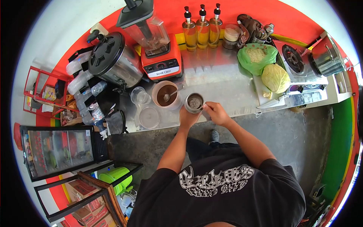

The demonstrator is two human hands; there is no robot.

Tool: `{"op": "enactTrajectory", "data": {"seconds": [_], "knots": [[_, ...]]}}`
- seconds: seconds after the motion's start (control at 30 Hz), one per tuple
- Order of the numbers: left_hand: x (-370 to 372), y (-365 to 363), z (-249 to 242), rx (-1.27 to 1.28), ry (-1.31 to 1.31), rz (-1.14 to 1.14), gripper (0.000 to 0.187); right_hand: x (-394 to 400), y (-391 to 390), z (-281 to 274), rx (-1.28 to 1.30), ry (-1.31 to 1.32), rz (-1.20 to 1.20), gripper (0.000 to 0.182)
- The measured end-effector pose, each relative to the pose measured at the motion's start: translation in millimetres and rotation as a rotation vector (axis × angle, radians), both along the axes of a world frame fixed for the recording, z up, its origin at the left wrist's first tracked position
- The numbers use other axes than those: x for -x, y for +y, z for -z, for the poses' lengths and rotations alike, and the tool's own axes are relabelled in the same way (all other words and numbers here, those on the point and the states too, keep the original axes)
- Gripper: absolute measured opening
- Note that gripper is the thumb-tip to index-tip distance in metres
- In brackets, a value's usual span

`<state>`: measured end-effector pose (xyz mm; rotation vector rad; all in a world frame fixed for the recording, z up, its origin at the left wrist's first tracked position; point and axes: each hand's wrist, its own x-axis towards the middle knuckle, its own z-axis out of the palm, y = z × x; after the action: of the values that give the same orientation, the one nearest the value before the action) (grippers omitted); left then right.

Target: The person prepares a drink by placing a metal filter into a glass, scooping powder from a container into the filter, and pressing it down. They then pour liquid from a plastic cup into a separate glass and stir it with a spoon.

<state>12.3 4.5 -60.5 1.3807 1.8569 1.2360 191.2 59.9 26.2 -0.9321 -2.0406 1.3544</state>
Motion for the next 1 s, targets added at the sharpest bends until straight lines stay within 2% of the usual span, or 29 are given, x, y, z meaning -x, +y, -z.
{"op": "enactTrajectory", "data": {"seconds": [0.03, 0.07, 0.17, 0.23, 0.33, 0.47, 0.53, 0.67, 0.73, 0.77, 0.83, 0.93, 1.0], "knots": [[-1, 3, -2, 0.038, -0.010, -0.055, 0.049, 1, 1, 3, 0.197, -0.012, 0.127, 0.044], [0, 4, -5, 0.032, -0.003, -0.042, 0.049, 1, 2, 7, 0.192, -0.004, 0.140, 0.044], [0, 1, -5, 0.093, 0.006, -0.001, 0.062, -3, 5, 20, 0.297, 0.023, 0.030, 0.048], [0, -1, -6, 0.114, 0.056, -0.012, 0.065, -2, 9, 23, 0.606, 0.248, 0.117, 0.048], [-1, 1, -8, 0.136, 0.103, -0.022, 0.068, -4, 7, 25, 0.598, 0.152, 0.098, 0.045], [-3, 1, -17, 0.123, 0.138, 0.003, 0.065, -6, 5, 20, 0.734, 0.239, 0.150, 0.047], [-3, 2, -13, 0.145, 0.156, -0.006, 0.066, -6, 1, 11, 0.505, 0.114, 0.108, 0.049], [-5, 2, -18, 0.184, 0.147, -0.033, 0.068, -6, -1, 12, 0.504, 0.113, 0.071, 0.051], [-4, 2, -11, 0.138, 0.178, -0.019, 0.065, -6, -4, 2, 0.243, 0.045, 0.090, 0.048], [-4, 1, -7, 0.091, 0.209, -0.002, 0.062, -6, -2, 4, 0.245, 0.043, 0.089, 0.048], [-6, 2, -13, 0.094, 0.208, -0.016, 0.059, -8, 4, 4, -0.148, 0.090, -0.099, 0.042], [-4, 4, -6, 0.060, 0.206, -0.062, 0.052, -9, 0, -8, -0.078, 0.044, -0.019, 0.039], [1, 2, 2, 0.012, 0.140, 0.073, 0.048, -8, 4, -7, -0.161, 0.067, -0.096, 0.039]]}}
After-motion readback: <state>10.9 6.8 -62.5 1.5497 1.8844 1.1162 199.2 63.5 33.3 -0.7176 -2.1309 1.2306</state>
